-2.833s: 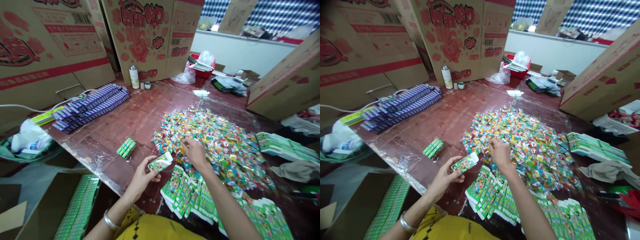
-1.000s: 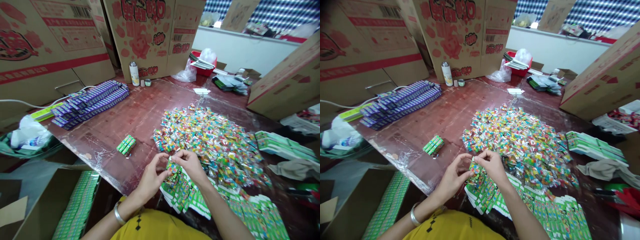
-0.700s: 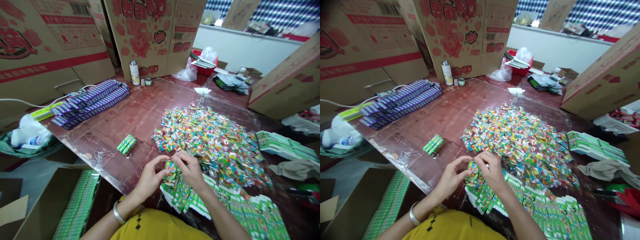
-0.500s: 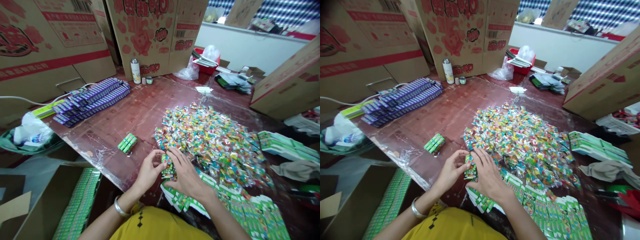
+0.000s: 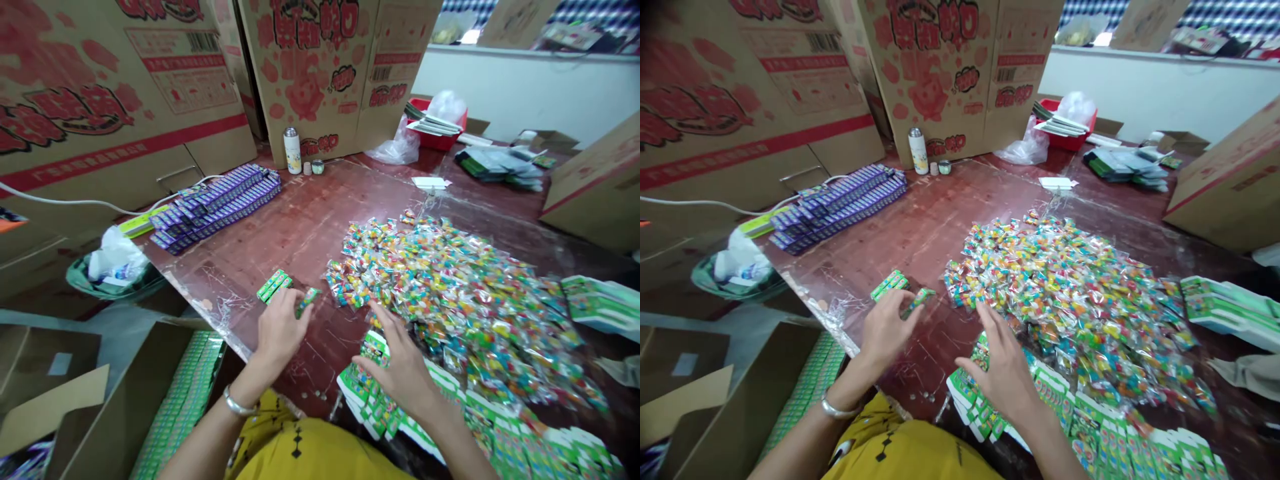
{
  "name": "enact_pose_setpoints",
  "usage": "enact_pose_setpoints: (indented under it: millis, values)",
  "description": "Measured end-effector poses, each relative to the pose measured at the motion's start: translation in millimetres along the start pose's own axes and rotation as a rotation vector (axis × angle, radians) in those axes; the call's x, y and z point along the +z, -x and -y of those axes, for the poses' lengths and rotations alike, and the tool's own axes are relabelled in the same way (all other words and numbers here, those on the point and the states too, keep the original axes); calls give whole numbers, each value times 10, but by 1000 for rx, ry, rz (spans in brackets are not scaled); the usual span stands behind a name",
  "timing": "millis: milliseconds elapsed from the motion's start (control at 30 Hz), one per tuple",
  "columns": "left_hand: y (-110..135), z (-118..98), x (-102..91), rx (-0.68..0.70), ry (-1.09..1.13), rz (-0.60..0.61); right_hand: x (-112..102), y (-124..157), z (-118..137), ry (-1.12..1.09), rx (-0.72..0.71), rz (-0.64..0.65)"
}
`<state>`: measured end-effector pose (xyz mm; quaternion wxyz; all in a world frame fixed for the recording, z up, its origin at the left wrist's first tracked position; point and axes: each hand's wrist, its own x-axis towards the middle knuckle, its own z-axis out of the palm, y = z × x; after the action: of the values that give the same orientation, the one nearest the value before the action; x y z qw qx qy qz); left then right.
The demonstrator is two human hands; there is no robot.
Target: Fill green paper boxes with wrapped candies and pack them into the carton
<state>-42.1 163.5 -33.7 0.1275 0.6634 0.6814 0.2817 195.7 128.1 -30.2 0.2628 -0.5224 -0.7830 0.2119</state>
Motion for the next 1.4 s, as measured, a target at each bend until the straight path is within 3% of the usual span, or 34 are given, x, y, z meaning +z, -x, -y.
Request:
enact_pose_setpoints:
  millis: [100,200,333,433,533,667,800,900,1000,1100,1200,1300,1400]
  values:
    - [-148,190,-97,-24,-318,-48,-129,131,-130,26,83,-68]
    - [-228,281,-116,-61,-458,-37,-221,307,-261,37,157,-107]
    - [-91,107,2,49,-286,7,-288,550,-392,76,244,-100]
    - [199,-172,204,270,-22,277,-253,652,-436,110,272,-31]
    - [476,-392,431,385,7,498,-137,636,-424,172,271,7]
    - [604,-459,611,353,-86,532,70,471,-360,313,275,14]
    - [607,-412,633,345,-95,531,208,293,-327,394,277,-7]
    - [641,-394,618,332,-57,524,196,219,-323,248,277,-105]
    - [678,-406,599,351,48,475,106,164,-302,-36,316,-202]
    - [655,-448,564,369,187,395,22,96,-252,-434,439,-167]
    - [548,-504,493,303,347,383,-10,50,-183,-728,530,-162]
    - [397,-541,385,147,700,561,-22,73,-109,-817,458,-168]
    - [277,-534,284,-27,1144,833,-62,132,-49,-773,275,-33]
